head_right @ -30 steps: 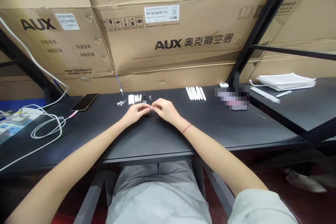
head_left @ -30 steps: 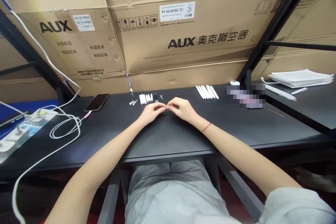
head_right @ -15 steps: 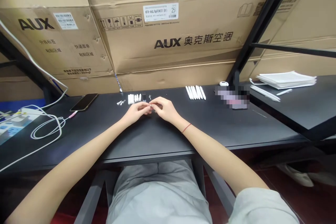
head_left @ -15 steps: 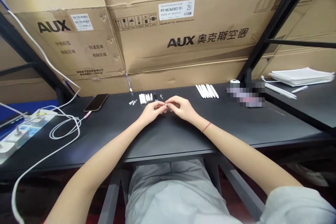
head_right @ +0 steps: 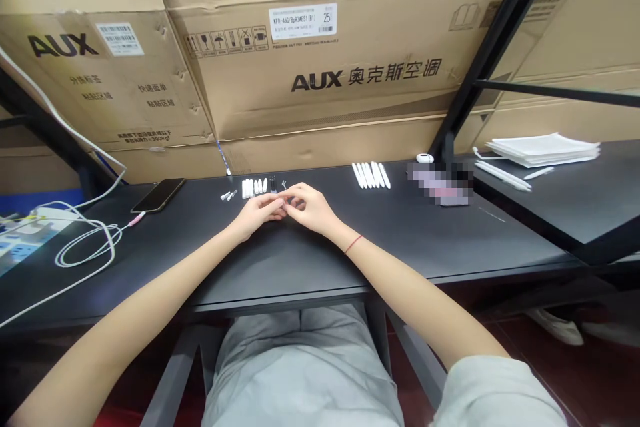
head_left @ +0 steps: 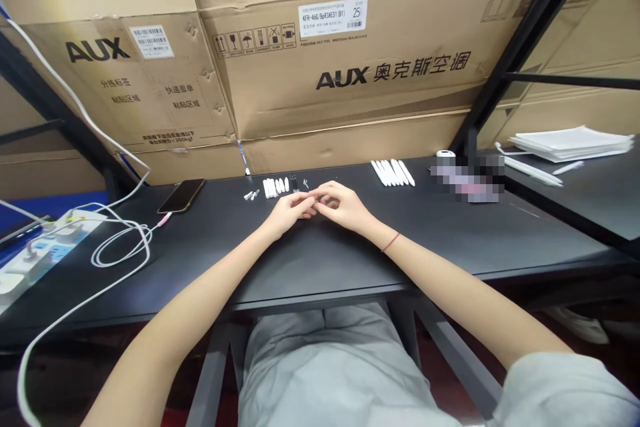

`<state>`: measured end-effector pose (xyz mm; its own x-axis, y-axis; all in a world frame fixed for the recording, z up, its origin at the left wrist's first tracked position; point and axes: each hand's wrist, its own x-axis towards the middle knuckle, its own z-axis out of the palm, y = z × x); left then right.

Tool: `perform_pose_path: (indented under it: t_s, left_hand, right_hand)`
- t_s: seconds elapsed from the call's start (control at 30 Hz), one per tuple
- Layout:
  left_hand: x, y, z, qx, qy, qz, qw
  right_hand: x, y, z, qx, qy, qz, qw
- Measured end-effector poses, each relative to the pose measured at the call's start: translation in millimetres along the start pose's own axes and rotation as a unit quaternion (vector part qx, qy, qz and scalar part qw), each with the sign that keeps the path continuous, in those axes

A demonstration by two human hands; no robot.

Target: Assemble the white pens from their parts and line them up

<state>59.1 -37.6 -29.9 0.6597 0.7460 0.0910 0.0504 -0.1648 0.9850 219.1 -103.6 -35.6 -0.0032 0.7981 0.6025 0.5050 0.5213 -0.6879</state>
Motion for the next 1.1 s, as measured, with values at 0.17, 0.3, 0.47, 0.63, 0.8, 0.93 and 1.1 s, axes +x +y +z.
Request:
perform_pose_path:
  t_s: [0.17,0.3,0.47,0.63,0.8,0.93,1.1]
  left_hand:
    - [1.8,-3.4,-0.1,0.019,0.022,0.035,0.999]
    - [2.5,-3.3,-1.2,0.021,0.032,0.050,0.998]
    - [2.3,-2.6,-1.1,0.013,0.021,0.056,0.998]
    - [0.5,-0.8,0.7,0.002,0.024,0.052,0.998]
    - [-0.7,1.0,1.3,-0.011,0.034,0.049,0.998]
    - [-0.2,0.6,1.6,-0.036,0.030,0.039,0.998]
    - [-0.6,0.6,3.0,-0.081,0.039,0.017,0.996]
  right_hand:
    - [0.1,2.2,2.2,0.005,0.008,-0.010,1.000]
    - [-0.1,0.8,2.4,-0.004,0.025,0.000,1.000]
    - [-0.3,-5.5,0.9,-0.035,0.022,-0.004,0.999]
    - [-1.4,-5.2,2.4,-0.049,0.030,-0.013,0.998]
    - [-2.3,-1.2,4.1,-0.085,0.034,-0.044,0.995]
    - [-2.1,1.1,4.2,-0.141,0.036,-0.085,0.986]
    - [-3.1,2.0,6.9,-0.194,0.045,-0.118,0.973]
